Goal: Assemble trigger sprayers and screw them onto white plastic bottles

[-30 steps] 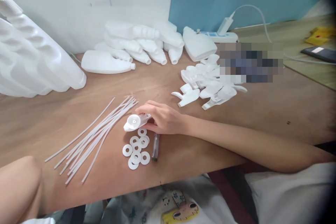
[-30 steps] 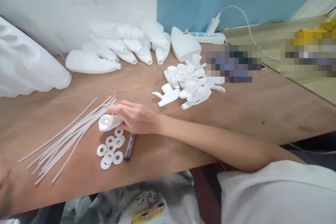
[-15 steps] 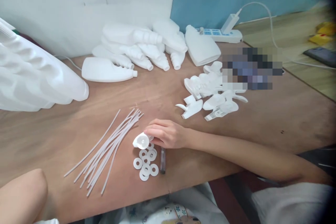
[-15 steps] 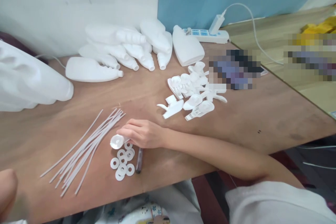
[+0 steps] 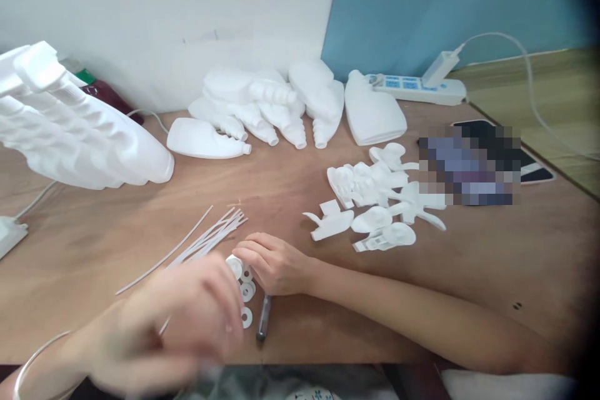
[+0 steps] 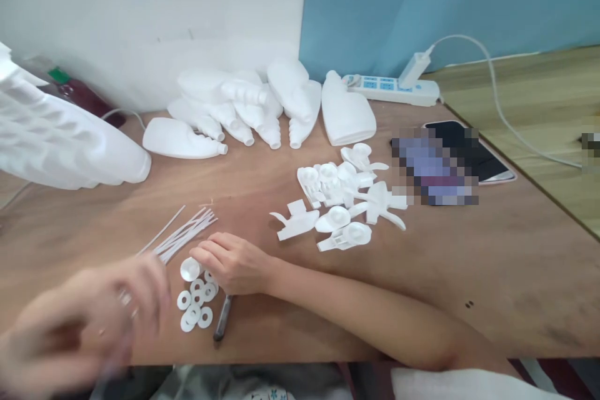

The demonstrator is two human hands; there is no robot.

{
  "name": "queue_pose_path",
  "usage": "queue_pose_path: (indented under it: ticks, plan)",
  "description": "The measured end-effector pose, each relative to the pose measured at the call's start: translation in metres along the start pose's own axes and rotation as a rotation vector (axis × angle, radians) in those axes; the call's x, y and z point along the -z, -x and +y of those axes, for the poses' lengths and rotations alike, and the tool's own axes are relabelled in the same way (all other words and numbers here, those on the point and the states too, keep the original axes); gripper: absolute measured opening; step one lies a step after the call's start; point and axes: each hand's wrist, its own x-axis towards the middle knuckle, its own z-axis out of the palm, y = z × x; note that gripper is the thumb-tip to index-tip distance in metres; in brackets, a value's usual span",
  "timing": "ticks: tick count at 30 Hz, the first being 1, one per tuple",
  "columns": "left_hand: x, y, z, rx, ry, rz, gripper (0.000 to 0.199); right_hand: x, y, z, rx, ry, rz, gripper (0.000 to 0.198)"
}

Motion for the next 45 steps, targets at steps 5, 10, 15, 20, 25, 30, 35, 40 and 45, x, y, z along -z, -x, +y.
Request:
queue_pose_path:
  ticks: [5,10,15,20,25,30,35,40,45]
  plan:
    - [0.0,-0.013,-0.049,0.038,-0.022,0.205,0.022,0.001,-0.002,0.001,-0.076,-0.031,0.053,0.036]
    - [-0.018,-0.001,-0.067,0.022,-0.253,0.151,0.01,0.002,-0.005,0.0,-0.1,-0.018,0.061,0.037]
    - [-0.03,0.003,-0.071,-0.03,-0.36,0.171,0.012,0.002,-0.005,-0.002,-0.089,0.002,0.057,0.04]
    - [-0.041,0.009,-0.076,-0.064,-0.422,0.254,0.015,-0.001,-0.002,-0.001,-0.111,0.014,0.039,0.04]
    - [-0.043,0.015,-0.082,-0.116,-0.569,0.261,0.015,-0.006,0.0,-0.001,-0.094,0.074,0.051,0.038]
    - [-0.044,0.013,-0.083,-0.133,-0.548,0.258,0.013,-0.005,-0.001,-0.002,-0.089,0.085,0.061,0.038]
    - [-0.046,0.012,-0.08,-0.133,-0.563,0.189,0.014,-0.004,0.0,-0.003,-0.106,0.097,0.032,0.039]
    - [-0.053,0.017,-0.084,-0.093,-0.476,0.148,0.026,-0.001,0.0,-0.004,-0.126,0.085,-0.002,0.04]
    - [-0.056,0.019,-0.089,0.004,-0.479,0.213,0.056,-0.001,0.0,-0.005,-0.172,0.058,-0.013,0.042]
